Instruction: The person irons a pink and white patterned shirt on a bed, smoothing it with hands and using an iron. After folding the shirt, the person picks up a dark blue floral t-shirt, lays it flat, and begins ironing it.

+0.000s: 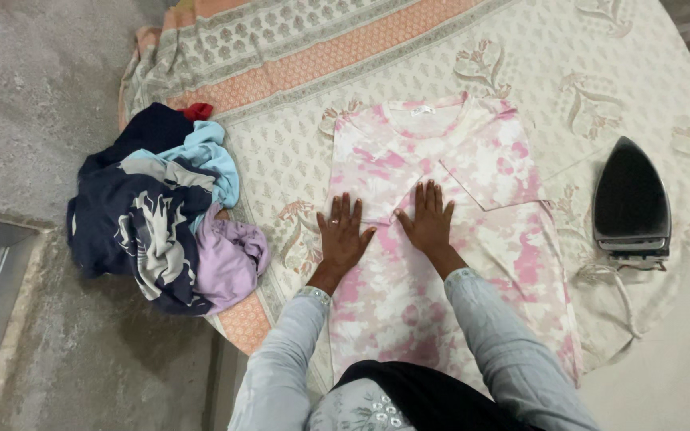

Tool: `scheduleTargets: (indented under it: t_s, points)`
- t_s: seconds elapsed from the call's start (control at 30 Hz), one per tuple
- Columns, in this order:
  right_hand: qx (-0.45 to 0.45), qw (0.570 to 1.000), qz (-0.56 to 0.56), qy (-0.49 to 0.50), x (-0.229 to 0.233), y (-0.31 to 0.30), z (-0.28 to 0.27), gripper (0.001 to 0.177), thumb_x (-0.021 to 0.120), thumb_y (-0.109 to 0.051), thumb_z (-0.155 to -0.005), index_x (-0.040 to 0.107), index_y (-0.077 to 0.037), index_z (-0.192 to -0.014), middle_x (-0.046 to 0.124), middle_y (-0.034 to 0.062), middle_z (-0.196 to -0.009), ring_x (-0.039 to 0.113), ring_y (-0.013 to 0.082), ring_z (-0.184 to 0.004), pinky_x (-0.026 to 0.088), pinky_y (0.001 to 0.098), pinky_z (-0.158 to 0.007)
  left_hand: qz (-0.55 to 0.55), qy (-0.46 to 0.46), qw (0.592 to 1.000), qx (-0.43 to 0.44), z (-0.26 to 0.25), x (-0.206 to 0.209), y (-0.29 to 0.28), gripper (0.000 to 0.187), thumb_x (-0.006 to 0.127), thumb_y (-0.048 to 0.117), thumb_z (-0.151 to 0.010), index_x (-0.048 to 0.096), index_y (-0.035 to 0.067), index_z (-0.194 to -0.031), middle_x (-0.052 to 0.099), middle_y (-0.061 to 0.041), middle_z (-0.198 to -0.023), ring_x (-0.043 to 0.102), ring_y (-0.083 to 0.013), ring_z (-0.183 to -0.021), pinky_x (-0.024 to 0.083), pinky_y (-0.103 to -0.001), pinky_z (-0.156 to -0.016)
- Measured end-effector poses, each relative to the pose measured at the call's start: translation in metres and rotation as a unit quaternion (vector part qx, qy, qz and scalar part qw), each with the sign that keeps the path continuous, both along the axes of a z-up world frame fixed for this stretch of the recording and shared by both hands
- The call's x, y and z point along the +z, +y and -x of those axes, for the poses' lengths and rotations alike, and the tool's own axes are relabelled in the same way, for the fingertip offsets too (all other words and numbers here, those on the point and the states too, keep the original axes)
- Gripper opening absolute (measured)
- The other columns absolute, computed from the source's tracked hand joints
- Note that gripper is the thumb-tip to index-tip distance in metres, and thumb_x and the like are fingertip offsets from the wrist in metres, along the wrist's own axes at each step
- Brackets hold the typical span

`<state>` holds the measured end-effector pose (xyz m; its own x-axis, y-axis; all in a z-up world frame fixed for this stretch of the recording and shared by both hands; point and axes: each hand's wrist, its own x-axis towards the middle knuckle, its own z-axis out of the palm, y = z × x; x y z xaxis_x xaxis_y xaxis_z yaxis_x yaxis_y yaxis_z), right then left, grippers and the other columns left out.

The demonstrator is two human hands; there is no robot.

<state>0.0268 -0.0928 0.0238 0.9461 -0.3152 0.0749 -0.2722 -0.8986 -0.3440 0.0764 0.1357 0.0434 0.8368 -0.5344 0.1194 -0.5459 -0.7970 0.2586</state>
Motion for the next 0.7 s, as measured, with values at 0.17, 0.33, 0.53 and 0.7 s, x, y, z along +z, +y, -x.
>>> scheduleTargets:
  t_s: [0.17, 0.33, 0.53, 0.7]
  points:
    - [-0.004, 0.999, 0.036, 0.001, -0.008, 0.021, 0.060, 0.097, 0.053, -0.067, -0.092, 0.024, -0.007, -0.162, 0.019, 0.0221, -0.169, 0.015, 0.0386, -0.156, 0.014, 0.0723, -0.116, -0.011, 0.032, 0.996, -0.081, 0.036, 0.004, -0.017, 0.083, 0.049, 0.065, -0.097, 0.030, 0.017, -0.161, 0.015, -0.012, -0.171, 0.014, -0.0330, -0.158, 0.014, -0.073, -0.117]
    - [-0.021, 0.996, -0.085, -0.011, -0.013, 0.029, 0.125, 0.087, 0.066, -0.052, -0.091, 0.036, -0.006, -0.157, 0.028, 0.0246, -0.165, 0.022, 0.0399, -0.154, 0.022, 0.0654, -0.115, -0.019, 0.041, 0.994, -0.103, 0.061, 0.002, -0.021, 0.084, 0.046, 0.068, -0.097, 0.031, 0.016, -0.161, 0.016, -0.012, -0.171, 0.015, -0.0319, -0.158, 0.014, -0.073, -0.117]
    - [-0.139, 0.948, -0.155, -0.240, 0.017, -0.039, 0.184, 0.053, 0.081, -0.024, -0.091, 0.062, -0.001, -0.135, 0.061, 0.0206, -0.141, 0.056, 0.0352, -0.134, 0.044, 0.0412, -0.115, -0.001, 0.055, 0.995, -0.085, 0.074, -0.003, -0.014, 0.077, 0.045, 0.063, -0.100, 0.033, 0.017, -0.160, 0.019, -0.009, -0.171, 0.016, -0.0299, -0.157, 0.015, -0.070, -0.118]
    - [-0.274, 0.877, -0.099, -0.381, 0.072, -0.170, 0.223, 0.029, 0.076, -0.005, -0.097, 0.069, -0.002, -0.125, 0.063, 0.0114, -0.126, 0.061, 0.0243, -0.115, 0.049, 0.0372, -0.094, -0.002, 0.053, 0.997, -0.050, 0.090, -0.009, -0.008, 0.071, 0.047, 0.058, -0.101, 0.036, 0.019, -0.160, 0.023, -0.007, -0.170, 0.019, -0.0281, -0.157, 0.017, -0.067, -0.119]
